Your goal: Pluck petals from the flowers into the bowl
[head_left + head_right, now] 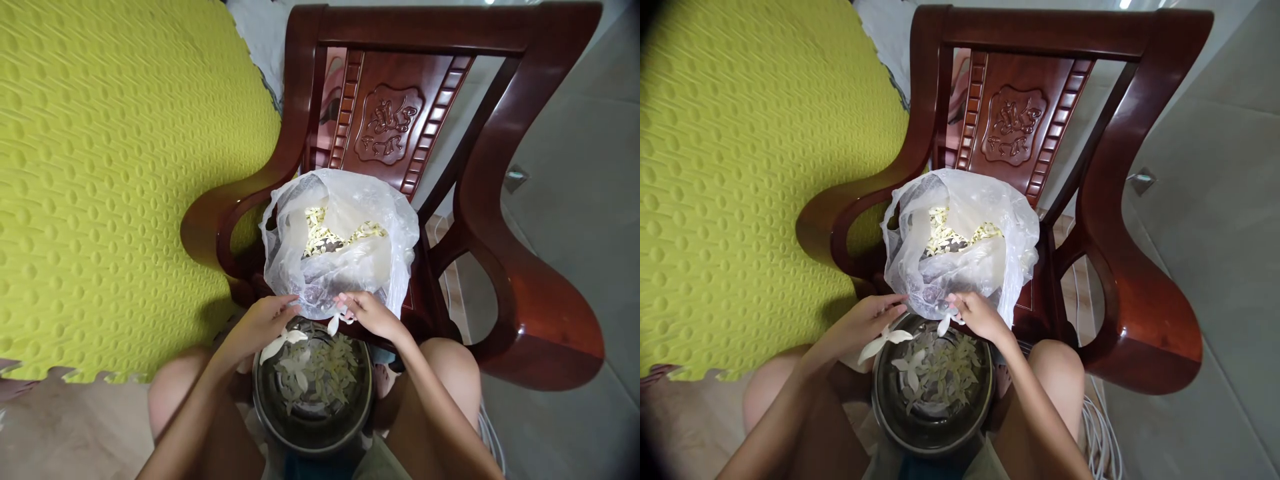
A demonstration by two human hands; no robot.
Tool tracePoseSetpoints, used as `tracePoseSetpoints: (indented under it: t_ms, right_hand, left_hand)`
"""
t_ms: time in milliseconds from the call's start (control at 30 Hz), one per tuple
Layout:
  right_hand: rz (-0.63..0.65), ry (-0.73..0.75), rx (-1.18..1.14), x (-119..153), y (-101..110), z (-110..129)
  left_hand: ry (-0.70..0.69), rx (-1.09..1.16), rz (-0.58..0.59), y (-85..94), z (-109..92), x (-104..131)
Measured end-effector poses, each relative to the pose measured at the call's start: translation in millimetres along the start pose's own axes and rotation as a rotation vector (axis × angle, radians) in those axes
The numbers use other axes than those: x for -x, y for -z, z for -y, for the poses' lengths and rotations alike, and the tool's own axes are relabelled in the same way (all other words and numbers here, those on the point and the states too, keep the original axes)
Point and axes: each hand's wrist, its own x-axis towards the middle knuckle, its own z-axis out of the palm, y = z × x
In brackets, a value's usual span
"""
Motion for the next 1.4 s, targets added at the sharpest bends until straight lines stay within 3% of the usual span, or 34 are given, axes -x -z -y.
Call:
tracePoseSetpoints:
  t_ms: [100,233,367,533,767,967,1133,1233,1400]
  right_hand:
    - [0.023,0.024,0.089,1,-2,2]
    - [0.069,0.064,0.083,1,-12,10]
    - [0.255,0.087,-0.204,0,-24,18]
    - [0.280,0.074,-0.510,3,-24,24]
    - [0.061,0.040,-0.615,2,-39,27]
    - [-0.155,0.107,-0.587,0,-41,24]
    - [-0.085,0.335,-0.187,6,-34,31]
    - [-0.178,0.254,-0.247,5,-32,29]
    - [-0.290,0.167,-0.358,-3,-16,18]
  left_hand:
    - [0.015,-0.052,-0.031,-3.5,0,-2]
    - [0.028,0.111,0.160,-7.3,-6,-1]
    - [0.008,0.264,0.310,-10.3,-7,1]
    - [0.050,0.355,0.130,-10.2,-7,-2]
    - [0.071,0.405,-0.057,-20.9,-12,-2]
    - [0.074,0.448,-0.185,-31.2,-6,-9]
    - [0.082,0.511,-0.192,-33.6,-4,-11]
    - [0.125,0.562,-0.151,-27.7,-8,-9]
    - [0.110,0.580,-0.251,-12.2,-14,-7]
